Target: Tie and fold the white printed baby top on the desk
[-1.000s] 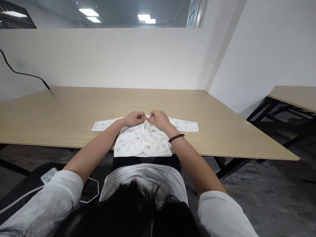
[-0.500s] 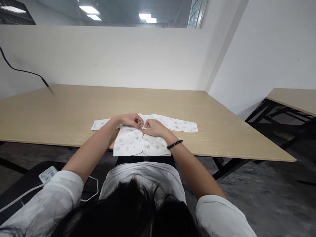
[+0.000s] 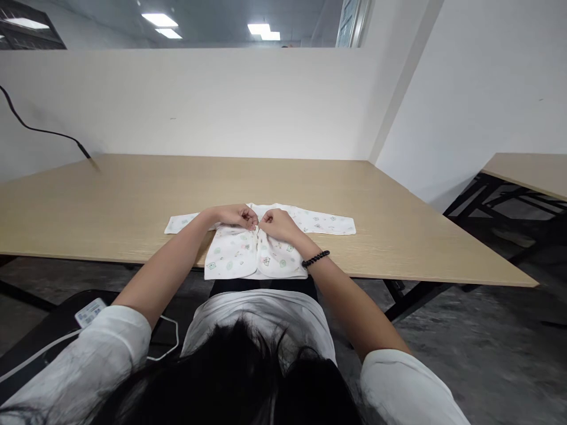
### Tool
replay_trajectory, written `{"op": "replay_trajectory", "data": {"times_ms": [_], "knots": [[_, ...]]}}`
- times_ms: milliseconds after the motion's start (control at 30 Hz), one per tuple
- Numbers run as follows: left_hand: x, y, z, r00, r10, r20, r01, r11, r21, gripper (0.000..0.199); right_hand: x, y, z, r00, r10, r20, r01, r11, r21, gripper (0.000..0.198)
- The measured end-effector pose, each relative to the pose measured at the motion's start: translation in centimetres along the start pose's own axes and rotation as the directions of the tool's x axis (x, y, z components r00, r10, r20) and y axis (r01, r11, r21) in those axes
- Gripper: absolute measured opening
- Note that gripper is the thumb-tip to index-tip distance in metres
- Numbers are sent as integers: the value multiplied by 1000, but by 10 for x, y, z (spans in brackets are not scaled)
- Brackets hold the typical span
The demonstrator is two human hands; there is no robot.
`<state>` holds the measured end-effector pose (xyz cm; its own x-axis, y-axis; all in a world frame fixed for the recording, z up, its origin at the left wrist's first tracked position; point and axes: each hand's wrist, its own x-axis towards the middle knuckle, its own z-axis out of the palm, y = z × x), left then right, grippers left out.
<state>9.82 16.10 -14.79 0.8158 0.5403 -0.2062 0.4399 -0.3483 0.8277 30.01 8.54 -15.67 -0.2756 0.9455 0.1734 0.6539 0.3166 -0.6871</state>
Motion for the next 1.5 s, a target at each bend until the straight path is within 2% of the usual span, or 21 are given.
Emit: {"op": "replay_trajectory", "data": {"times_ms": [200, 400, 500, 733, 933, 1033, 1200, 1400, 1500], "knots": [[-2, 4, 1, 998, 52, -27, -48, 990, 130, 30, 5, 7, 2, 994, 41, 97, -57, 983, 174, 16], [-1, 4, 3, 994, 99, -40, -92, 984, 150, 31, 6, 9, 2, 992, 101, 70, -116, 961, 251, 9], [2, 0, 2, 993, 116, -34, -110, 983, 146, 29, 5, 7, 2, 992, 125, 36, -130, 965, 226, 9], [4, -5, 2, 991, 113, -75, -101, 985, 139, 32, 4, 9, 9, 997, 65, -41, -57, 982, 182, 11], [0, -2, 4, 996, 40, -84, -37, 999, 33, 41, 3, 4, 10, 994, 104, -44, -100, 991, 94, 10], [0, 1, 5, 991, 40, -131, -35, 998, 43, 38, 4, 5, 8, 992, 123, -16, -122, 991, 57, 13], [-1, 5, 9, 991, 36, -125, -30, 998, 49, 33, 8, 8, 7, 986, 164, 14, -164, 985, 46, 8], [2, 5, 10, 989, 16, -150, -7, 998, 55, 32, 8, 6, 8, 987, 156, -34, -156, 988, -9, 5], [-2, 8, 10, 971, -14, -240, 52, 987, 151, 35, 4, 3, 2, 984, 146, -101, -151, 987, -53, 12]]}}
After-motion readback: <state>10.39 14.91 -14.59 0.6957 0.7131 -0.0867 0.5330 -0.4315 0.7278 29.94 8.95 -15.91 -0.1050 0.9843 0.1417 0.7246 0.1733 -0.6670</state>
